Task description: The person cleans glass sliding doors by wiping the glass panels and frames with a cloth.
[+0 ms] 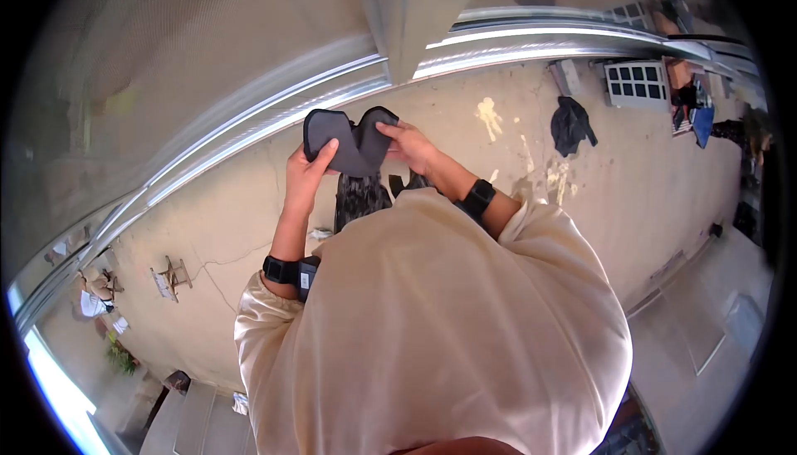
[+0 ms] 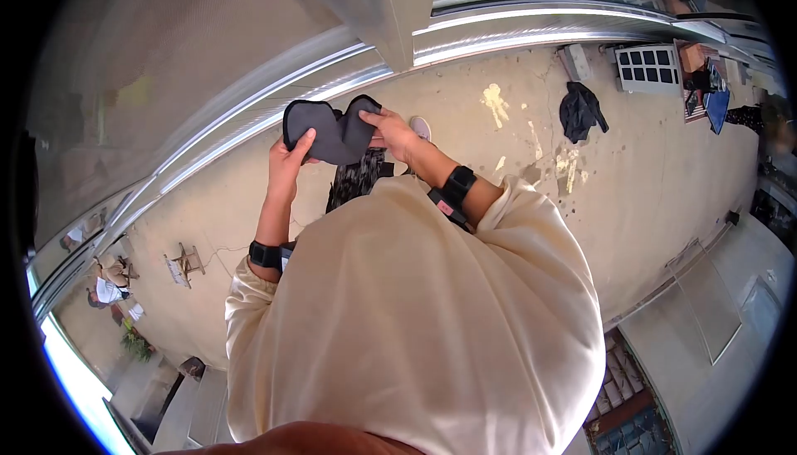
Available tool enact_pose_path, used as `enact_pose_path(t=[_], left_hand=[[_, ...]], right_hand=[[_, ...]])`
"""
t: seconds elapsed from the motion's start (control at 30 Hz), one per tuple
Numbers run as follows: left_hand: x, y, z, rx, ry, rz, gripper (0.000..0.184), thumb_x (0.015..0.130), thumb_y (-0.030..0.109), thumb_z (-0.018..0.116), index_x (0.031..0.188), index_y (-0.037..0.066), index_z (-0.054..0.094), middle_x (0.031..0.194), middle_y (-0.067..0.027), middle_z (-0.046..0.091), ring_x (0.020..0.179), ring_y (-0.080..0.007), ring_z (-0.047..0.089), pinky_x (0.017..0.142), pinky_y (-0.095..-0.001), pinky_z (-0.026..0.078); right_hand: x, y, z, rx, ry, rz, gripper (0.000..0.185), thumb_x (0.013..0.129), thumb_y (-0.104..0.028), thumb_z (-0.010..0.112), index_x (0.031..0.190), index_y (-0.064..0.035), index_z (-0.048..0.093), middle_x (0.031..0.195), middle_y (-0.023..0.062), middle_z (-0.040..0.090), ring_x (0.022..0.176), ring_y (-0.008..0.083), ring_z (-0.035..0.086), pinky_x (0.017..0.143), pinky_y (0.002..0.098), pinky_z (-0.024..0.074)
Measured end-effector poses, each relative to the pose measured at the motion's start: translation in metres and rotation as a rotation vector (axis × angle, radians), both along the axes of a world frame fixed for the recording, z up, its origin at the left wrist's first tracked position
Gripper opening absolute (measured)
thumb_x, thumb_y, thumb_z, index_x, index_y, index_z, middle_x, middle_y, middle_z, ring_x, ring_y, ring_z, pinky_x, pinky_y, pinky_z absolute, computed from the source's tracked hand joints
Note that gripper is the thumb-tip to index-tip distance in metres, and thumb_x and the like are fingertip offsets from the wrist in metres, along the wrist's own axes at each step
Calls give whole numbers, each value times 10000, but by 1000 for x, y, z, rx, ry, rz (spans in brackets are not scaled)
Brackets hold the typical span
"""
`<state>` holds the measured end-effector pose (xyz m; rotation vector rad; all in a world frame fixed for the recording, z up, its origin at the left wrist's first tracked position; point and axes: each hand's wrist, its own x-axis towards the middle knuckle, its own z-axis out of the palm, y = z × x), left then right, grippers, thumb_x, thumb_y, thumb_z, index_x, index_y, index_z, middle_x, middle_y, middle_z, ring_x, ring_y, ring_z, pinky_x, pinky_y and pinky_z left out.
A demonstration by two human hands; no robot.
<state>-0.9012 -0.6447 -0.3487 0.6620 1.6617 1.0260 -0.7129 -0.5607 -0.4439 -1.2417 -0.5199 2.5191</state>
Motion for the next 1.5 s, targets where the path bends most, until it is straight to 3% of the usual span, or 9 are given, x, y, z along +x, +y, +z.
enact_pose_path(t=[0.17, 0.23, 0.3, 0.5, 0.6, 0.8, 0.87, 1.2, 1.5], left_hand=[[-43, 5, -28, -222, -83, 33, 337, 851, 262, 676, 1093, 36, 616, 963, -49, 653, 797, -130, 636, 582, -274, 543], [-63, 2, -53, -306, -212, -30, 408, 851, 283, 680, 1155, 37, 566, 1052, -59, 609, 893, -150, 609, 615, -311, 570], [-76, -3, -70, -331, -250, -133, 454, 871, 368, 633, 1175, 40, 557, 1077, -62, 608, 925, -166, 611, 645, -330, 571], [-90, 3, -59, -288, -707, -340, 742, 864, 724, 333, 1264, 131, 532, 1194, -67, 604, 1060, -201, 603, 795, -412, 537], [-94, 5, -54, -356, -573, -463, 525, 920, 489, 480, 1303, 131, 485, 1226, -75, 583, 1087, -243, 575, 844, -488, 486], [-63, 35, -30, -333, -803, -547, 511, 928, 429, 502, 1312, 95, 452, 1271, -123, 546, 1116, -297, 558, 874, -519, 482], [-47, 42, -12, -280, -888, -629, 515, 932, 436, 496, 1310, 89, 450, 1279, -118, 536, 1131, -293, 547, 886, -531, 479], [-29, 52, -51, -82, -45, -779, 818, 850, 455, 643, 1451, 92, 223, 1453, -135, 324, 1298, -246, 382, 998, -455, 380], [-42, 6, -10, -15, -631, -470, 624, 871, 369, 651, 1337, 26, 418, 1238, -92, 538, 1143, -176, 521, 943, -301, 430]], right_hand=[[1, -9, -16, 7, -316, -343, 262, 913, -225, 592, 1127, -76, 559, 1034, 50, 621, 867, 177, 611, 770, 350, 514], [-14, -13, -4, 423, -397, -411, 236, 913, -185, 577, 1107, -52, 586, 982, 70, 625, 800, 186, 607, 712, 329, 508], [-43, -30, 28, 1045, -633, -253, 259, 897, -145, 569, 1135, -44, 585, 985, 114, 615, 772, 230, 606, 680, 314, 496], [-100, -87, 62, 1462, -603, 207, 388, 799, -293, 680, 1112, -66, 649, 1102, 109, 616, 1037, 308, 572, 866, 372, 485], [-82, -87, 68, 780, -334, 73, 350, 935, -350, 559, 1109, -67, 669, 1074, 78, 663, 1005, 164, 611, 894, 280, 457], [-37, -99, 48, 345, -446, -267, 566, 920, -541, 472, 1297, -124, 538, 1264, 116, 567, 1180, 263, 528, 998, 450, 396], [-35, -105, 55, 1, 267, -528, 615, 910, -581, 451, 1326, -129, 483, 1335, 118, 502, 1212, 332, 487, 995, 473, 409], [-15, -68, 46, 396, -409, -626, 492, 891, -379, 608, 1218, -13, 572, 1108, 96, 639, 978, 170, 605, 856, 318, 466], [-51, -54, 64, 581, -67, -354, 521, 826, -240, 699, 1227, 21, 494, 1056, 105, 623, 963, 176, 594, 845, 304, 473]])
